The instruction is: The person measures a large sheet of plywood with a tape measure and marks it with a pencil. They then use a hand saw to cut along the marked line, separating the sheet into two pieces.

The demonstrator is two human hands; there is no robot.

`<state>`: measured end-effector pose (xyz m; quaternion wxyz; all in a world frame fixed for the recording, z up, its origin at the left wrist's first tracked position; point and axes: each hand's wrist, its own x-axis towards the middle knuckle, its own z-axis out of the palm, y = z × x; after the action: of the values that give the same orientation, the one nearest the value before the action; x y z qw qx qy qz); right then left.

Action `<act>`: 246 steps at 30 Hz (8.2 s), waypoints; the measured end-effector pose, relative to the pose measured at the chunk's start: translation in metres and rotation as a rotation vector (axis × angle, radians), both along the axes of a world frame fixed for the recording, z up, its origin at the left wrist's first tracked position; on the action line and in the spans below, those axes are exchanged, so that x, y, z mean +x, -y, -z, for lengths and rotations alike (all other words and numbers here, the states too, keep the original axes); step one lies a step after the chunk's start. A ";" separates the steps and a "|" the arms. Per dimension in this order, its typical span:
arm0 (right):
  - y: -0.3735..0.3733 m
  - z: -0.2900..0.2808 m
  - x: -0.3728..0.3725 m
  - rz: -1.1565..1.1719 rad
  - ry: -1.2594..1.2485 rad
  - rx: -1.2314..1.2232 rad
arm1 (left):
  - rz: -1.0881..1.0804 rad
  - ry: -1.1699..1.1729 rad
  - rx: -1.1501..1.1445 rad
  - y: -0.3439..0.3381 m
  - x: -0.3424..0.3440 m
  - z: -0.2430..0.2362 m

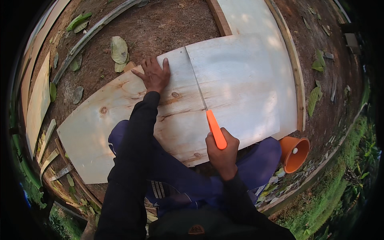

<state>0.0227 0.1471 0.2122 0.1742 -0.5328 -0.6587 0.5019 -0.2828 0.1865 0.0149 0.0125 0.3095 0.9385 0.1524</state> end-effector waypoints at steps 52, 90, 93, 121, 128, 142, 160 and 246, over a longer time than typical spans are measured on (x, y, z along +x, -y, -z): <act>0.020 0.026 0.051 -0.013 -0.055 0.135 | 0.007 -0.035 0.090 0.000 -0.004 0.005; -0.012 0.036 0.011 -0.014 -0.044 0.098 | 0.030 0.007 0.063 0.004 0.001 0.007; -0.058 0.067 -0.042 -0.044 -0.113 0.177 | 0.034 -0.023 0.075 -0.008 -0.002 0.008; -0.025 0.053 -0.030 -0.037 -0.088 0.102 | 0.011 0.008 0.060 0.009 -0.002 0.010; -0.028 0.054 -0.018 -0.017 -0.100 0.088 | 0.026 0.010 0.072 -0.003 -0.002 0.004; -0.053 0.070 -0.051 -0.043 -0.127 0.150 | 0.039 -0.015 0.078 -0.003 -0.001 0.008; 0.017 0.003 0.036 -0.004 -0.048 0.079 | 0.006 -0.024 0.058 0.005 -0.008 0.012; 0.005 0.038 0.028 -0.040 -0.148 0.213 | -0.006 0.044 0.080 0.005 -0.012 0.011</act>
<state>0.0510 0.1422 0.1746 0.2676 -0.4595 -0.7041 0.4706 -0.2952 0.1814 0.0038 0.0202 0.3035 0.9321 0.1968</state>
